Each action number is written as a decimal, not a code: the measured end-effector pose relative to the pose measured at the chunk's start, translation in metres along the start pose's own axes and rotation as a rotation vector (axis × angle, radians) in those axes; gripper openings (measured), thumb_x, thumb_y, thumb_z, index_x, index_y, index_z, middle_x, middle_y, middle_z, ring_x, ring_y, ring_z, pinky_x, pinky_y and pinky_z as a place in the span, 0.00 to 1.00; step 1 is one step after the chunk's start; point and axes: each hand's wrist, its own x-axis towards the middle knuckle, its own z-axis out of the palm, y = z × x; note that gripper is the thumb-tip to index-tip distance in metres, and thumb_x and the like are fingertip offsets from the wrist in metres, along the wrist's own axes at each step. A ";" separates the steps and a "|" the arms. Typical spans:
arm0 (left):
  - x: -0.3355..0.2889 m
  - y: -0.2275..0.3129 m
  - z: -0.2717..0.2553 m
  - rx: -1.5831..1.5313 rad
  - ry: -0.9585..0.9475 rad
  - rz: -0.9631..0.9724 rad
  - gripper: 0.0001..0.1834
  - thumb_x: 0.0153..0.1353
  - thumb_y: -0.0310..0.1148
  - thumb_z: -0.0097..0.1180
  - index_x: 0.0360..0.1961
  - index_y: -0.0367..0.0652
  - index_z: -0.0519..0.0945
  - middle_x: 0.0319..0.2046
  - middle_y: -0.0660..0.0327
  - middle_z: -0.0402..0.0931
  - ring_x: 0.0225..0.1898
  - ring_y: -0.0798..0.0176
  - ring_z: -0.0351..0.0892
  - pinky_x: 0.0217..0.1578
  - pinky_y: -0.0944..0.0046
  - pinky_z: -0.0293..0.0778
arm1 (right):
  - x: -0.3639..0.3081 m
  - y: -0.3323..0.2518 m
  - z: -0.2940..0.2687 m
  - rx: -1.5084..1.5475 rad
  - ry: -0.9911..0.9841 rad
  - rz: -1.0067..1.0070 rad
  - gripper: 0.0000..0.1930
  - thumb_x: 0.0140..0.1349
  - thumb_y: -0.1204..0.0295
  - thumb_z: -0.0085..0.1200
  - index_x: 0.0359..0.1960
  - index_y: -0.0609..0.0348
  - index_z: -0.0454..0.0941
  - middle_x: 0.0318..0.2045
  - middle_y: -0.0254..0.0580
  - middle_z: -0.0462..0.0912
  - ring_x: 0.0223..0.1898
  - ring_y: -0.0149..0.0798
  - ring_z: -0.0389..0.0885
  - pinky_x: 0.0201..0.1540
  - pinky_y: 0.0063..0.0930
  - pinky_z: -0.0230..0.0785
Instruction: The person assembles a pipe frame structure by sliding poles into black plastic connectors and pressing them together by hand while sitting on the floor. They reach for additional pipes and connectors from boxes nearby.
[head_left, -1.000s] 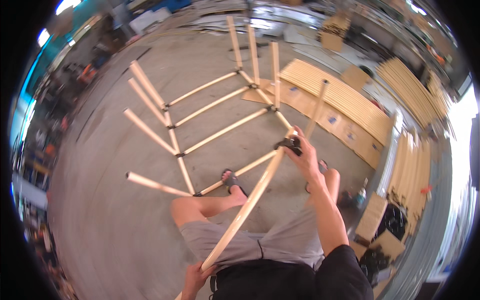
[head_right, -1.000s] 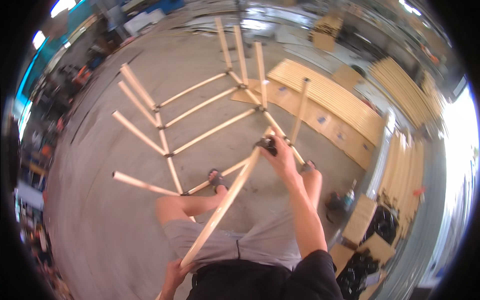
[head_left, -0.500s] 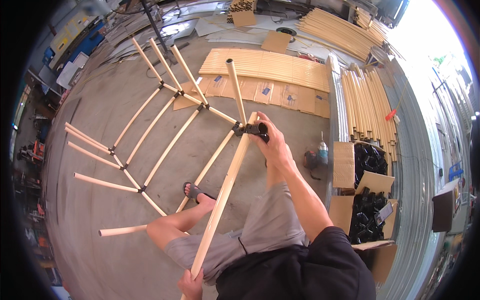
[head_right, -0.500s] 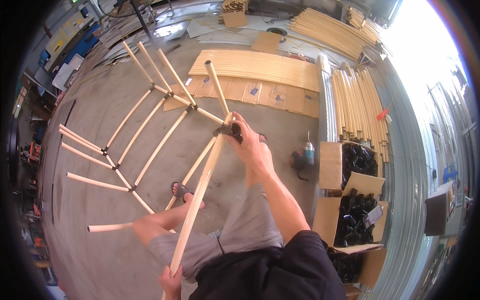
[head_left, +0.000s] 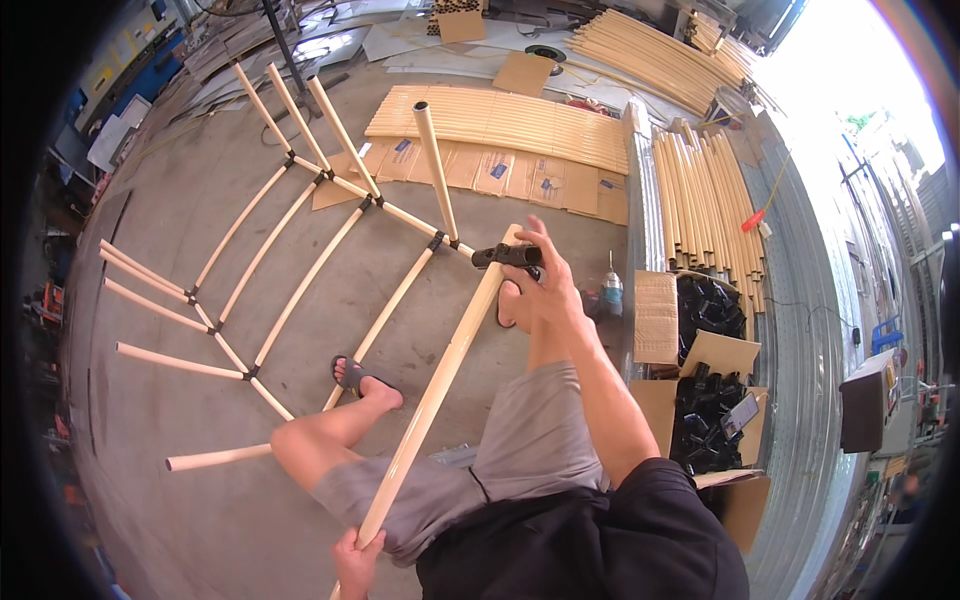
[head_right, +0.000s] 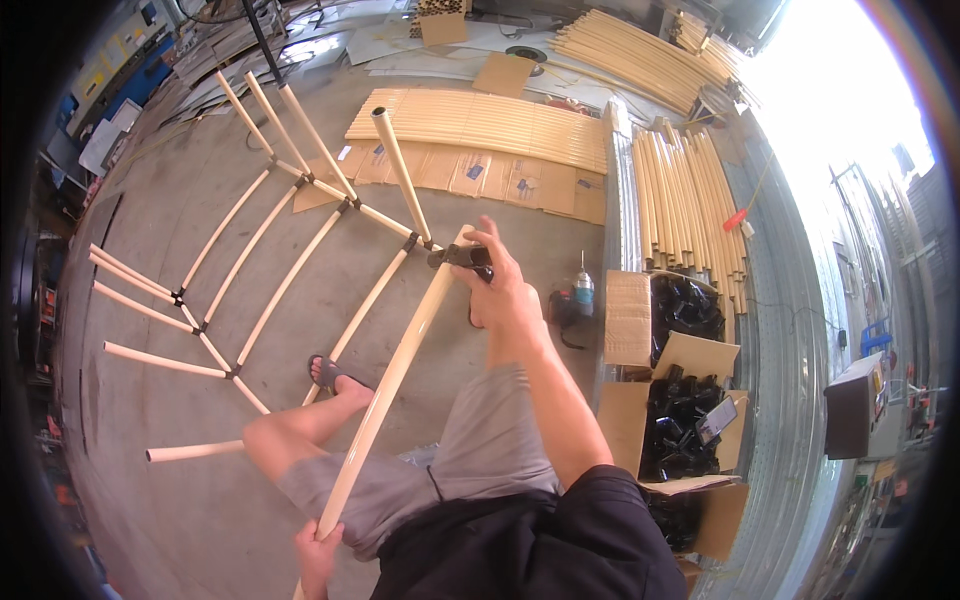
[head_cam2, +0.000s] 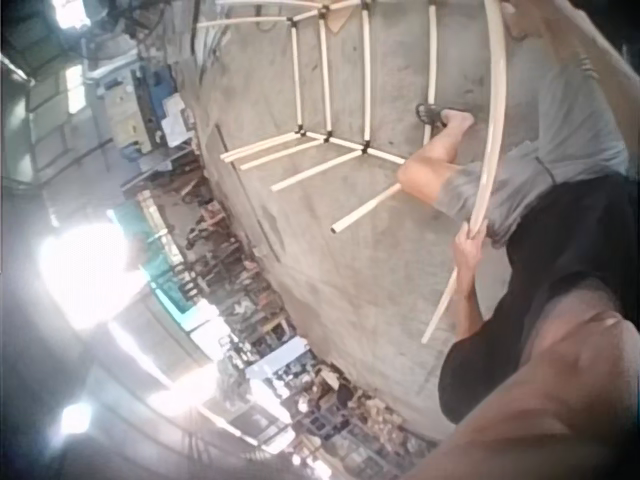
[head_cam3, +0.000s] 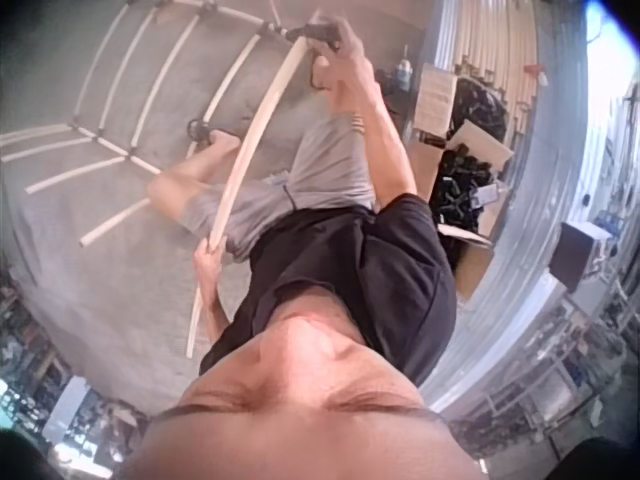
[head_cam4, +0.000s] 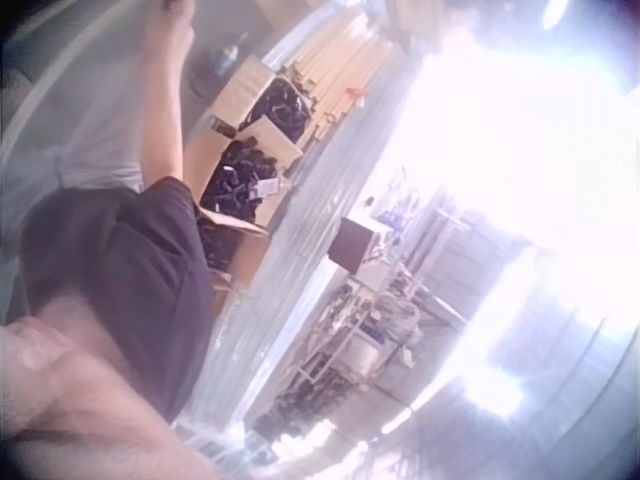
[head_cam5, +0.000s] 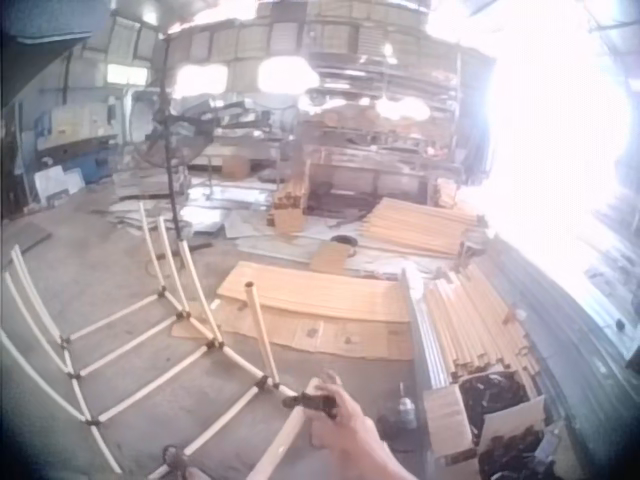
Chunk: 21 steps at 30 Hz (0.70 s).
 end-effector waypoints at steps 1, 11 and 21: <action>0.002 -0.003 -0.002 -0.003 -0.002 0.023 0.20 0.52 0.34 0.72 0.20 0.36 0.71 0.14 0.67 0.64 0.20 0.74 0.59 0.20 0.66 0.61 | -0.003 -0.001 -0.005 -0.049 -0.022 0.017 0.33 0.53 0.70 0.65 0.62 0.51 0.67 0.61 0.48 0.75 0.55 0.49 0.80 0.56 0.37 0.71; -0.008 -0.012 0.004 0.199 0.043 0.130 0.19 0.52 0.37 0.72 0.22 0.37 0.73 0.14 0.57 0.67 0.16 0.64 0.64 0.20 0.62 0.64 | -0.020 -0.023 -0.002 -0.104 0.172 0.266 0.33 0.51 0.74 0.65 0.61 0.56 0.67 0.35 0.49 0.85 0.36 0.46 0.85 0.42 0.35 0.75; -0.004 0.010 -0.011 0.329 -0.022 0.011 0.20 0.51 0.42 0.70 0.30 0.38 0.74 0.20 0.51 0.70 0.23 0.41 0.71 0.24 0.48 0.67 | -0.011 0.007 -0.013 -0.126 0.344 -0.002 0.13 0.50 0.73 0.69 0.37 0.63 0.81 0.25 0.37 0.83 0.29 0.33 0.81 0.35 0.26 0.72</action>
